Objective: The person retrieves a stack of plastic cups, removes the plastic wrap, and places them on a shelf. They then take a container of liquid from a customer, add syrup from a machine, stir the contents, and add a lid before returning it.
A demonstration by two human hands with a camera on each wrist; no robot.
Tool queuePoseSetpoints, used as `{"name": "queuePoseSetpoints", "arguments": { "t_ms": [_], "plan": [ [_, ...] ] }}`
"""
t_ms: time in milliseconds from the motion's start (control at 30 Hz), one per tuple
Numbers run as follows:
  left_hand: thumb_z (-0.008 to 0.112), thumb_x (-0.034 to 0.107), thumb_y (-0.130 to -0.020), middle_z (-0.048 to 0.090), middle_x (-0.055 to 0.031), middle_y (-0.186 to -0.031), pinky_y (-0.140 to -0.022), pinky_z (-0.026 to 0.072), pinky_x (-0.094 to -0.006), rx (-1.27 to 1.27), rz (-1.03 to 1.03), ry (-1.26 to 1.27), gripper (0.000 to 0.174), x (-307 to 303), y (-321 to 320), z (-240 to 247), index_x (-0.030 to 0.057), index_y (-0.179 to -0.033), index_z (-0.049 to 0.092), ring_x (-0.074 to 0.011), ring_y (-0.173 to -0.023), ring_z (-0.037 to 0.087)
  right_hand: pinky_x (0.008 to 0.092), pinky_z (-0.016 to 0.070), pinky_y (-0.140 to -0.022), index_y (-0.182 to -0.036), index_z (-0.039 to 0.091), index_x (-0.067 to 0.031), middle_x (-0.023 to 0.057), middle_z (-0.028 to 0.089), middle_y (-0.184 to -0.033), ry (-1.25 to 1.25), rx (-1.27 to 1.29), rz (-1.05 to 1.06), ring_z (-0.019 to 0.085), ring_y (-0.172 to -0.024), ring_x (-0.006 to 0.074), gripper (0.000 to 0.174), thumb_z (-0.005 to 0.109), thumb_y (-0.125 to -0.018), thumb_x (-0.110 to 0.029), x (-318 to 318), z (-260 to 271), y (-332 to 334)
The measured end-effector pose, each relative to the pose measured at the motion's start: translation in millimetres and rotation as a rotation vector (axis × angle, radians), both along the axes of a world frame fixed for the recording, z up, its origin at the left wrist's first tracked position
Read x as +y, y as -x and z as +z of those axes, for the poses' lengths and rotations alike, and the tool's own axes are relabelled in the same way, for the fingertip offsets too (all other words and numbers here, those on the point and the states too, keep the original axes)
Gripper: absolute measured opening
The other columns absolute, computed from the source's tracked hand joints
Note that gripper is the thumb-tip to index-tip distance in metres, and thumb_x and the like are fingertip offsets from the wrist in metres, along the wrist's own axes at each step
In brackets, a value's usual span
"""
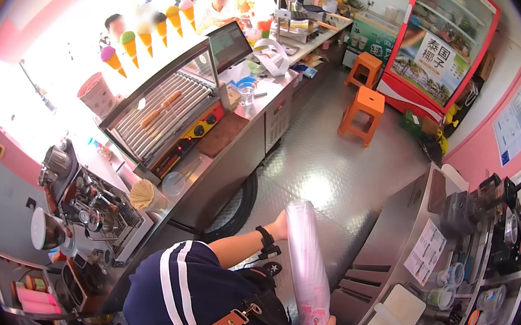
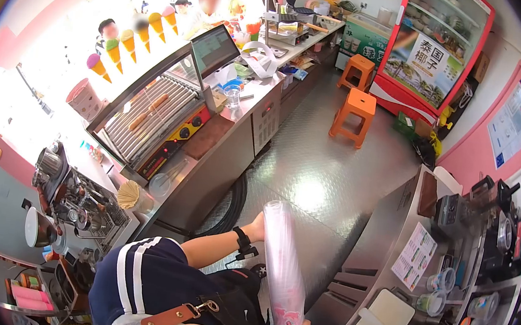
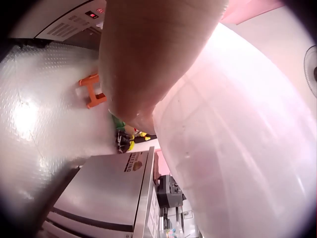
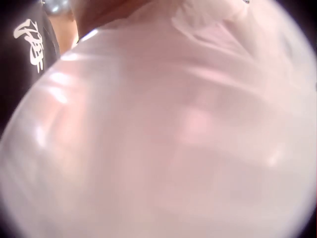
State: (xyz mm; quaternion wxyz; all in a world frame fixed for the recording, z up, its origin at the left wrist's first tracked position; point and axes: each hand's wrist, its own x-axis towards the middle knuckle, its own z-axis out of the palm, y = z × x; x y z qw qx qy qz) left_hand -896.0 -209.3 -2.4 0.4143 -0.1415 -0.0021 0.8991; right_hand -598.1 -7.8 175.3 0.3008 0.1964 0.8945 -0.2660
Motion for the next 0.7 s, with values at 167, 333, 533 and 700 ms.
{"name": "queuePoseSetpoints", "arguments": {
  "t_ms": [167,333,533,700],
  "plan": [
    [0.046,0.032,-0.088,0.065,-0.0149,-0.097,-0.089,0.0466,-0.0459,0.059,0.055,-0.007,0.034,-19,22,18,0.0034,-0.096,0.064,-0.0300,-0.090,0.061,0.0434,0.0487,-0.080,-0.107,0.045,-0.0046,0.0203,0.064,-0.094,0.090,-0.029,-0.012,0.063,-0.092,0.0381,0.078,0.084,-0.052,-0.042,-4,-5,23],
    [0.047,0.031,-0.088,0.065,-0.0146,-0.098,-0.088,0.0474,-0.0449,0.105,0.084,-0.007,0.034,-34,25,21,0.0034,-0.096,0.064,-0.0293,-0.090,0.062,0.0421,0.0483,-0.081,-0.110,0.045,-0.0054,0.0193,0.065,-0.094,0.088,-0.043,-0.024,0.063,-0.092,0.0370,0.079,0.085,-0.052,-0.041,-9,-20,24],
    [0.047,0.034,-0.087,0.065,-0.0132,-0.090,-0.081,0.0501,-0.0437,0.092,0.155,0.144,0.034,-42,31,35,0.0050,-0.090,0.064,-0.0287,-0.083,0.062,0.0414,0.0482,-0.081,-0.108,0.047,-0.0057,0.0184,0.065,-0.094,0.130,0.054,-0.043,0.063,-0.093,0.0361,0.074,0.086,-0.052,-0.035,-16,-19,35],
    [0.048,0.033,-0.086,0.065,-0.0121,-0.089,-0.080,0.0503,-0.0424,0.165,0.186,0.103,0.032,-53,61,54,0.0056,-0.089,0.063,-0.0271,-0.082,0.062,0.0416,0.0485,-0.080,-0.106,0.047,-0.0055,0.0195,0.065,-0.091,0.155,0.112,-0.026,0.063,-0.092,0.0365,0.071,0.085,-0.052,-0.032,-17,-19,71]
  ]
}}
